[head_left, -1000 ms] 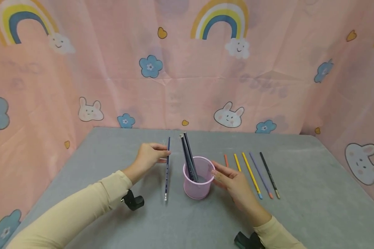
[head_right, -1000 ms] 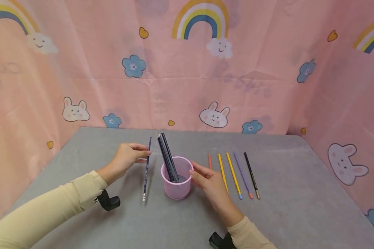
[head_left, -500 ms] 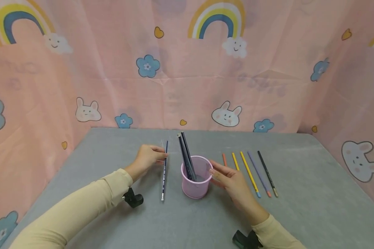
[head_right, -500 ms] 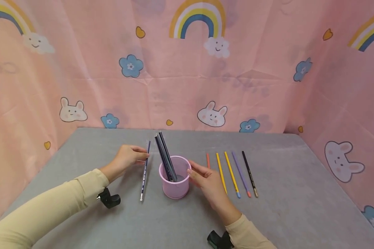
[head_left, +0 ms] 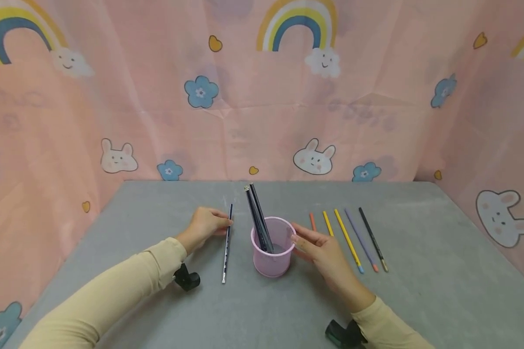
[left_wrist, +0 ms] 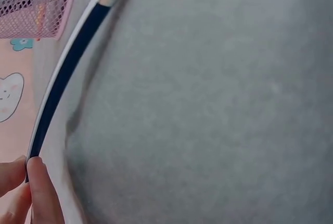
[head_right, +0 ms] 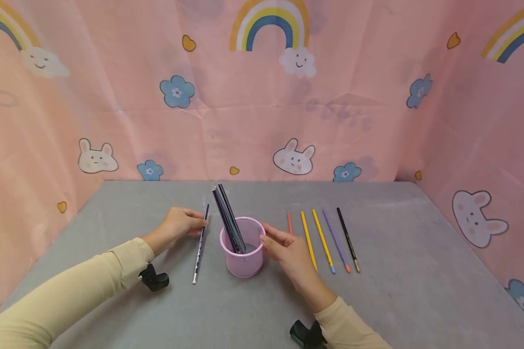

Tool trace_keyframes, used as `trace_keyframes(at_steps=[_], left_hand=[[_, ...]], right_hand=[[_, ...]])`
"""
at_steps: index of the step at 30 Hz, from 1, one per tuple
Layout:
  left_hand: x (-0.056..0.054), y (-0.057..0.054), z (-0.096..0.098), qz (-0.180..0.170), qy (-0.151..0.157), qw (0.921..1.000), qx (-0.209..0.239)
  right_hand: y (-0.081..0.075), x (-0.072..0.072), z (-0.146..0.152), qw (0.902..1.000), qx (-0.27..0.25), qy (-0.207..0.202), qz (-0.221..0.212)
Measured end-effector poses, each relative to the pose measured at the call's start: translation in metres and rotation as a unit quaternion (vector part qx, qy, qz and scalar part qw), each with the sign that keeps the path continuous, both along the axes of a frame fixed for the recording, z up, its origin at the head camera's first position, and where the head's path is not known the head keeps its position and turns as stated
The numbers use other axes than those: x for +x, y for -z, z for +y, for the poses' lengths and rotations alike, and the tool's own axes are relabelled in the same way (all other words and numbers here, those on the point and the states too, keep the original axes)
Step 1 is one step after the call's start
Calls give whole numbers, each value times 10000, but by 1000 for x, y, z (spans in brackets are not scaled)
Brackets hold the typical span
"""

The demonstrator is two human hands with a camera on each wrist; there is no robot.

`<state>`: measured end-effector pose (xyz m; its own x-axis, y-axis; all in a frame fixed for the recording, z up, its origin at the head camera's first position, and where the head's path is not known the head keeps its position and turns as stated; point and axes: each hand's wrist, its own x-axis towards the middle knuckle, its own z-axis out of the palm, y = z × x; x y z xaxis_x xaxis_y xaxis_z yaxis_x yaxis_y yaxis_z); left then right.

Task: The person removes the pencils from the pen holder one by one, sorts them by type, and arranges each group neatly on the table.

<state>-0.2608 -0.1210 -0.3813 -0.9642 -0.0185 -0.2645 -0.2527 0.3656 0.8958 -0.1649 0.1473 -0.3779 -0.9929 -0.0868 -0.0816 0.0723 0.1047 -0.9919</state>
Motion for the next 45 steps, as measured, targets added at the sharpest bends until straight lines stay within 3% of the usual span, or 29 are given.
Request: trace_keyframes(at_steps=[12,21,33,37,41,45], left_hand=[[-1,7,2,-70,-1,10000,-56],[2,4,8,-24,66,9972,-743],[1,10,8,157,140,9916,-1274],[1,11,6,233,128,9920,-1230],[3,5,5,492,16,9938,-997],[11,-11,9,791,-62,9947,-652]], right_hand=[[-4,1,3,9999,13,-146,59],[-6,0,5,9997,-175,-164,-2],[-4,0,1,9997,-214,-92,-52],[-3,1,1,9997,-225,-86,-61],[-3,1,1,9996,-227,-143,-40],[-4,0,1,9998,-196,-92,-35]])
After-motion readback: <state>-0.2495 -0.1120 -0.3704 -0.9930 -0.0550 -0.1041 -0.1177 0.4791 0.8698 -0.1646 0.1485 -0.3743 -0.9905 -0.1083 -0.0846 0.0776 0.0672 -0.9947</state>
